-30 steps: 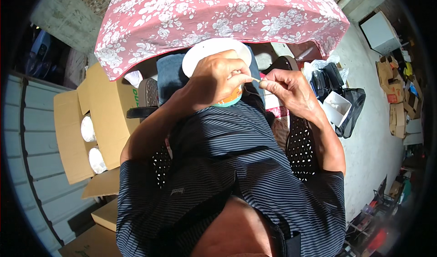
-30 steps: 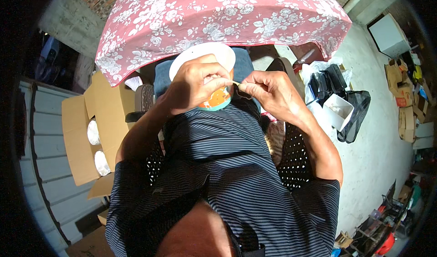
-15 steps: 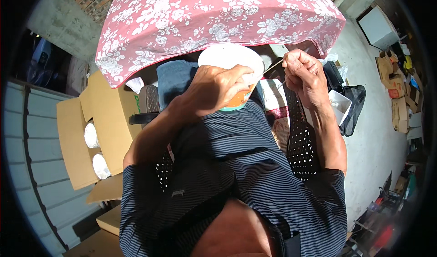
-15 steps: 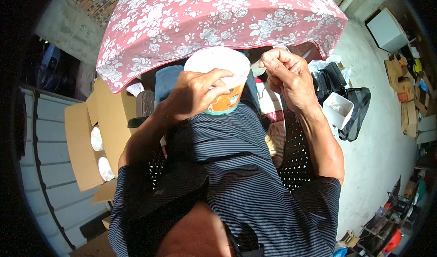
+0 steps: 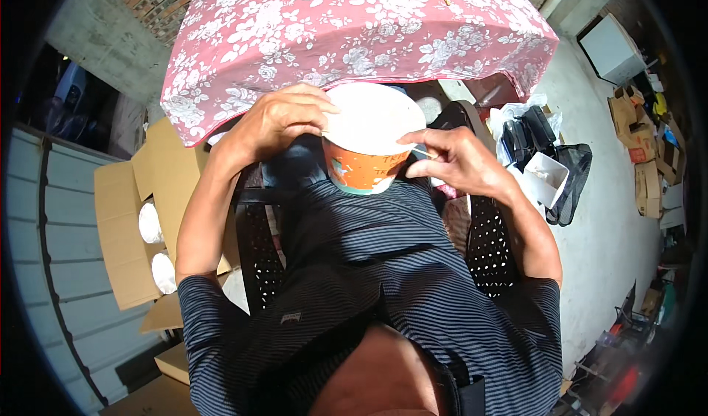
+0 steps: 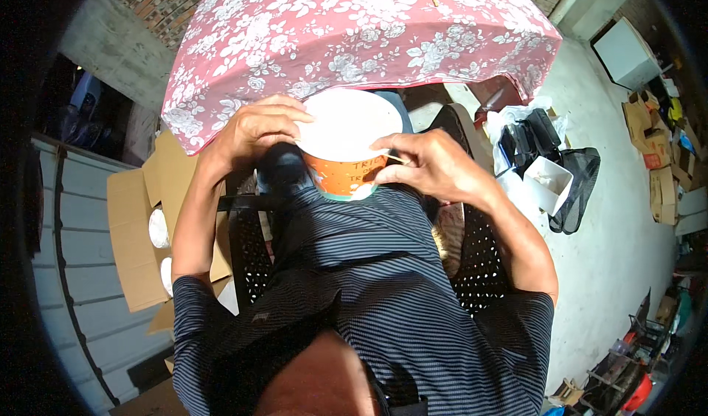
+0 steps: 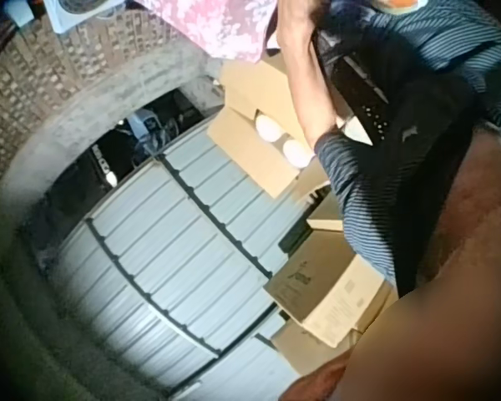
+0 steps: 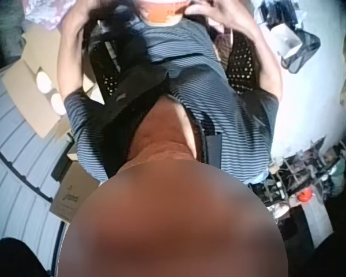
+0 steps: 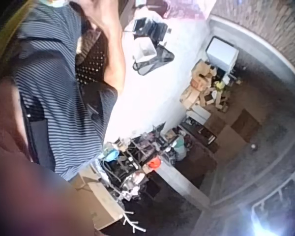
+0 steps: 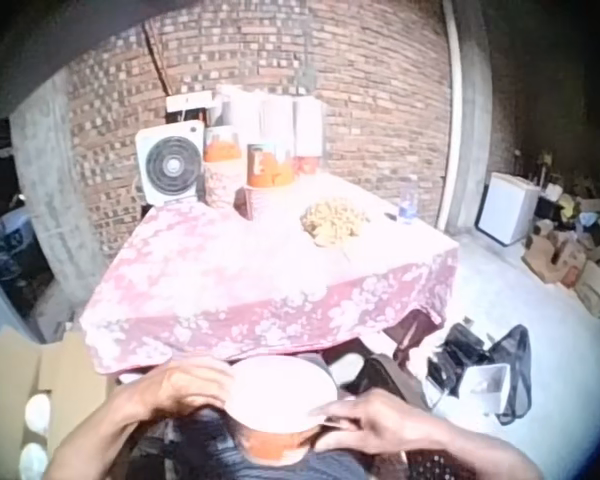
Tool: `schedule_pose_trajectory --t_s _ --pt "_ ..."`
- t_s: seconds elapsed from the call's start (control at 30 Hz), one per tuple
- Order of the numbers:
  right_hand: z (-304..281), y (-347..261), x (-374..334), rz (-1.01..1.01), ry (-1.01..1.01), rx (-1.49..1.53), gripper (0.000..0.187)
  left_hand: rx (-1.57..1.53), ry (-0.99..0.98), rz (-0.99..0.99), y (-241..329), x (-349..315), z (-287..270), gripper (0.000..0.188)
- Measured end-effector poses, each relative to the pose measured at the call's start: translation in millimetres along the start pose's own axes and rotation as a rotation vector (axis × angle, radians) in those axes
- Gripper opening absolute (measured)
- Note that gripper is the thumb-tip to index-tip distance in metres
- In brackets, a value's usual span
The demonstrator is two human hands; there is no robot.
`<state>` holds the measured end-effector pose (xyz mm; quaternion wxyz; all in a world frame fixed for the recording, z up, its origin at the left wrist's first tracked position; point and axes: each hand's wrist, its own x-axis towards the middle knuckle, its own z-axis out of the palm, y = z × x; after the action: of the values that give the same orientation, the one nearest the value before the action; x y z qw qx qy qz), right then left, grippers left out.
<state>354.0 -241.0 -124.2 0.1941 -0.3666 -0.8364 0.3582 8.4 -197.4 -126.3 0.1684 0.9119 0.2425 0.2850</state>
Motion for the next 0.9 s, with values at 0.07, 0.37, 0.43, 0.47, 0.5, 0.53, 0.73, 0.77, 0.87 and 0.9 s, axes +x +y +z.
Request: schedule_pose_trajectory --t_s 0.07,0.37,0.43,0.47,0.5,0.53,0.73,0.77,0.87,0.9 --pt "24 -1 8 -0.013 0.163 0.13 0.025 0.025 -0.027 -0.012 2 -10 -6 0.02" --pt "73 -43 41 -0.27 0.231 -0.429 0.018 -0.149 -0.161 -0.603 60 49 20 0.055" --pt "79 -48 47 -0.26 0.164 -0.42 0.017 -0.256 -0.114 -0.567 45 44 28 0.054" --pt "76 -50 46 -0.278 0.133 -0.325 0.018 -0.305 -0.077 -0.6 41 41 29 0.048" --pt "74 -52 46 -0.296 0.101 -0.23 0.019 -0.301 -0.069 -0.6 33 37 30 0.048" --pt "75 -49 40 -0.335 0.13 -0.11 0.025 -0.177 -0.038 -0.534 28 31 32 0.043" --pt "14 -58 19 0.047 -0.162 0.887 0.022 -0.166 -0.079 -0.46 21 4 30 0.031" --pt "11 -52 21 0.014 -0.125 0.984 0.024 -0.198 -0.033 -0.43 19 2 33 0.03" --pt "18 -35 31 -0.088 0.022 1.092 0.032 -0.256 0.039 -0.372 19 1 39 0.03" --pt "18 -35 34 -0.073 0.041 1.082 0.037 -0.282 0.06 -0.347 16 0 44 0.03"
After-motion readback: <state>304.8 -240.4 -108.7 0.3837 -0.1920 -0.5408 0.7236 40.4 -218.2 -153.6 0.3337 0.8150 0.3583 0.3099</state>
